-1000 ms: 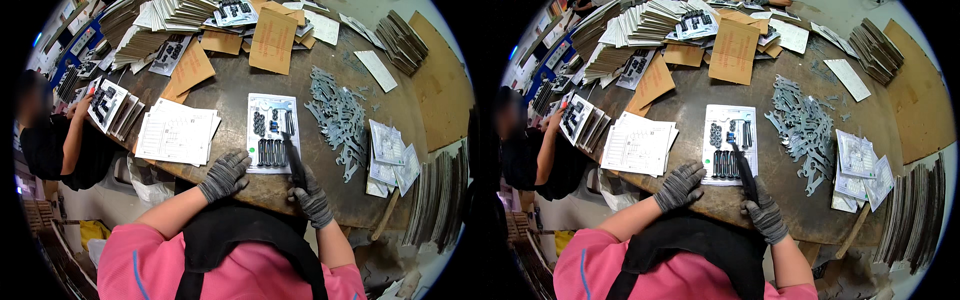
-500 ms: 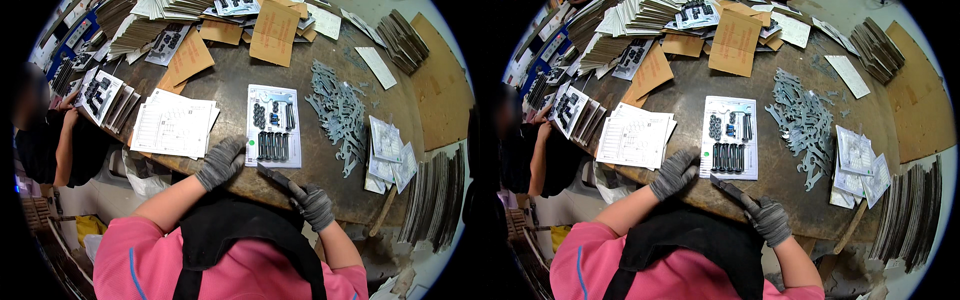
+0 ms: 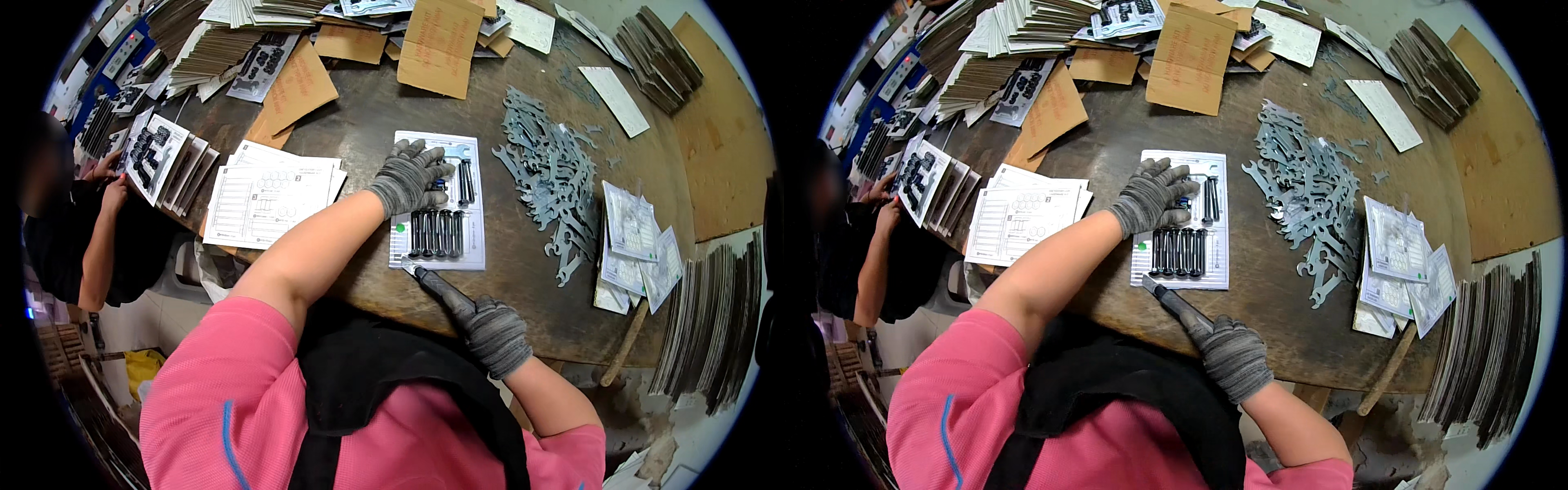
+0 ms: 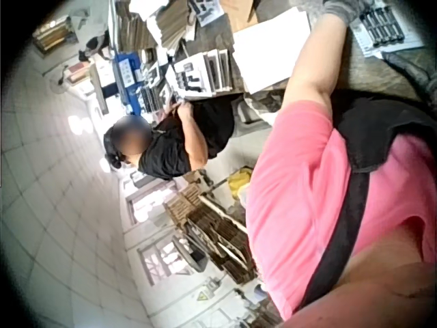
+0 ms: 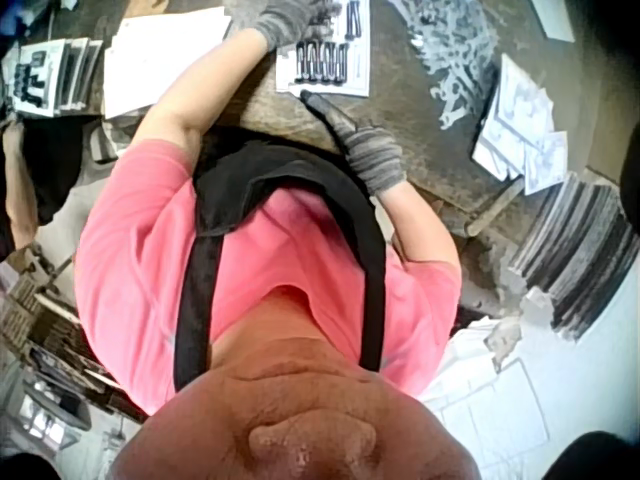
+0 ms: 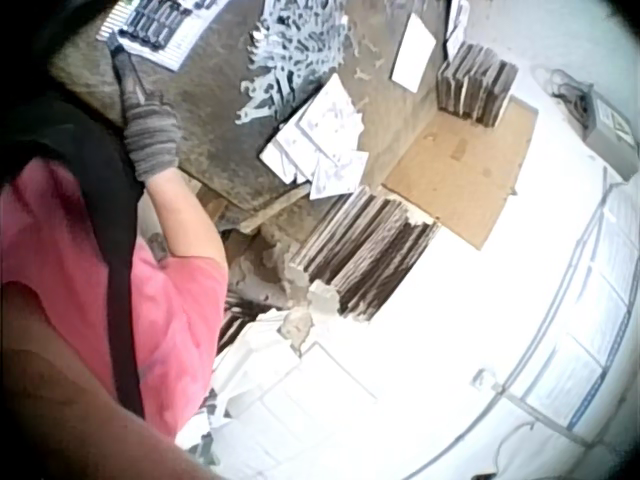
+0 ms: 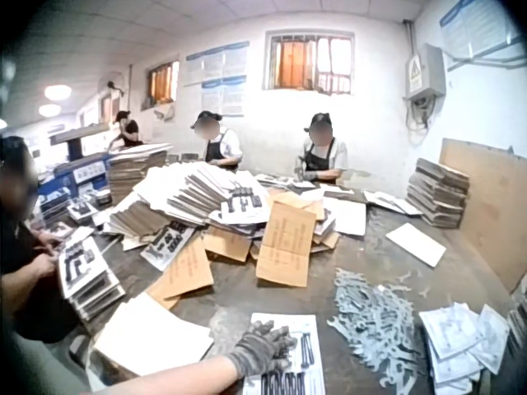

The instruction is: The person arranges bolts, nuts, and washers onto printed cardboard inserts using a metal tool to position and align the parts. The person repeatedly picks up components, places them into designated spots on the insert, and moves completed inserts aside.

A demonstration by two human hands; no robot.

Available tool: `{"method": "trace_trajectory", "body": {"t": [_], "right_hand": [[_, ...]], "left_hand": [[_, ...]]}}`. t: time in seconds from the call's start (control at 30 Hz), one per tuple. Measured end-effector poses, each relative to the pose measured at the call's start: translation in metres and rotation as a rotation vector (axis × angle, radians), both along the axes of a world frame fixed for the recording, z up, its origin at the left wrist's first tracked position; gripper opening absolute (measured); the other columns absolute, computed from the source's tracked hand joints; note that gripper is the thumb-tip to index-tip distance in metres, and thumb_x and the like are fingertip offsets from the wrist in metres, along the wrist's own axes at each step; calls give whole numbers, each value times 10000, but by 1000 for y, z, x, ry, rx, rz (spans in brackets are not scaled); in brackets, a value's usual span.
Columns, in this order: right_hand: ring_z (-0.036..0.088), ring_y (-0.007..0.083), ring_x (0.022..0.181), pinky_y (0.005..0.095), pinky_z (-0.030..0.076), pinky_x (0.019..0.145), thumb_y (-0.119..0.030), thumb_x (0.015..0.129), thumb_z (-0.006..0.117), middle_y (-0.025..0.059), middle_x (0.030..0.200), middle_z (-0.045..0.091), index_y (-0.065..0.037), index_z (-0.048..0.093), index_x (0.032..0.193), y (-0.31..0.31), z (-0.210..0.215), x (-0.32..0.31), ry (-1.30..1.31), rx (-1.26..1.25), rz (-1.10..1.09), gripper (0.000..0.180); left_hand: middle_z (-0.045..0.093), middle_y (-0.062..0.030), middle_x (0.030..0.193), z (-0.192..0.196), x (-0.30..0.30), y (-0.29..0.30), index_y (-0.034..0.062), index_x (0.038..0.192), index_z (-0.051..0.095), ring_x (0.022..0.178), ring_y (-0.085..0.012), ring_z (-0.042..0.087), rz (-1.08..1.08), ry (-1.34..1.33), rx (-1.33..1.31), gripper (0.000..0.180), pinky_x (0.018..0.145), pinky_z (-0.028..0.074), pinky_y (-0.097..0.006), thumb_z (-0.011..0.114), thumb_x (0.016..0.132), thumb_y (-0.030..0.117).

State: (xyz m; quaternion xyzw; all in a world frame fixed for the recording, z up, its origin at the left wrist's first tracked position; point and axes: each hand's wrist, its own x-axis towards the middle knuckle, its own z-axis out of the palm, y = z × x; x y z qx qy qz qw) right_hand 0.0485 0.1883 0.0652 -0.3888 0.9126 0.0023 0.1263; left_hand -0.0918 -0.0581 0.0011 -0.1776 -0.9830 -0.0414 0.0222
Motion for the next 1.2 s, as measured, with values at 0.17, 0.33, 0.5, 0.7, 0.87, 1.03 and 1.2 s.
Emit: {"method": "trace_trajectory", "body": {"t": [0.17, 0.33, 0.5, 0.7, 0.87, 1.03, 1.2], "right_hand": [[547, 296, 520, 422, 455, 471, -145, 745, 541, 151, 669, 544, -336, 330, 1321, 14, 11, -8, 1, -47, -37, 642], [541, 298, 510, 409, 440, 445, -192, 735, 552, 141, 662, 532, -307, 443, 1239, 43, 7, -19, 81, 37, -42, 528], [547, 296, 543, 404, 444, 476, -184, 726, 545, 138, 670, 528, -292, 471, 1219, 51, 13, -27, 88, 59, -46, 510], [529, 318, 512, 417, 437, 460, -178, 751, 528, 133, 654, 521, -286, 477, 1216, 67, 16, -39, 94, 52, -31, 480], [577, 300, 622, 413, 476, 555, -211, 810, 536, 155, 719, 568, -249, 375, 1300, 103, 37, -61, 108, 191, -267, 517], [596, 261, 703, 358, 492, 629, -242, 827, 554, 148, 848, 585, -156, 414, 1291, 92, -1, -47, 55, -629, -140, 492], [539, 125, 584, 250, 474, 503, -167, 875, 464, 60, 782, 544, -118, 374, 1313, 56, -8, -53, -1060, -971, -911, 449]], "left_hand": [[348, -72, 1365, -5, -3, -1, 244, 1274, 433, 1273, -355, 264, -25, 0, 8, 628, 1032, 163, -523, 518, 742, 566], [350, -70, 1365, -1, -2, -1, 248, 1257, 455, 1269, -356, 272, -31, -9, 23, 604, 1033, 176, -511, 545, 736, 541], [361, -61, 1360, 3, -1, 1, 245, 1246, 467, 1269, -355, 274, -19, -28, 38, 596, 1024, 195, -511, 570, 728, 523], [368, -62, 1355, 2, -4, 0, 236, 1241, 475, 1271, -352, 272, -35, -33, 49, 587, 1033, 195, -493, 586, 727, 499], [376, -66, 1348, 4, -3, 1, 235, 1241, 477, 1270, -348, 275, -36, -33, 44, 589, 1041, 189, -486, 572, 729, 510], [395, -72, 1329, 1, -1, 2, 228, 1217, 492, 1257, -355, 293, -25, 25, 56, 566, 1037, 190, -498, 558, 728, 504], [420, -78, 1303, -3, 0, 0, 226, 1191, 511, 1242, -361, 314, -26, 73, 101, 554, 1030, 197, -504, 571, 711, 497]]}}
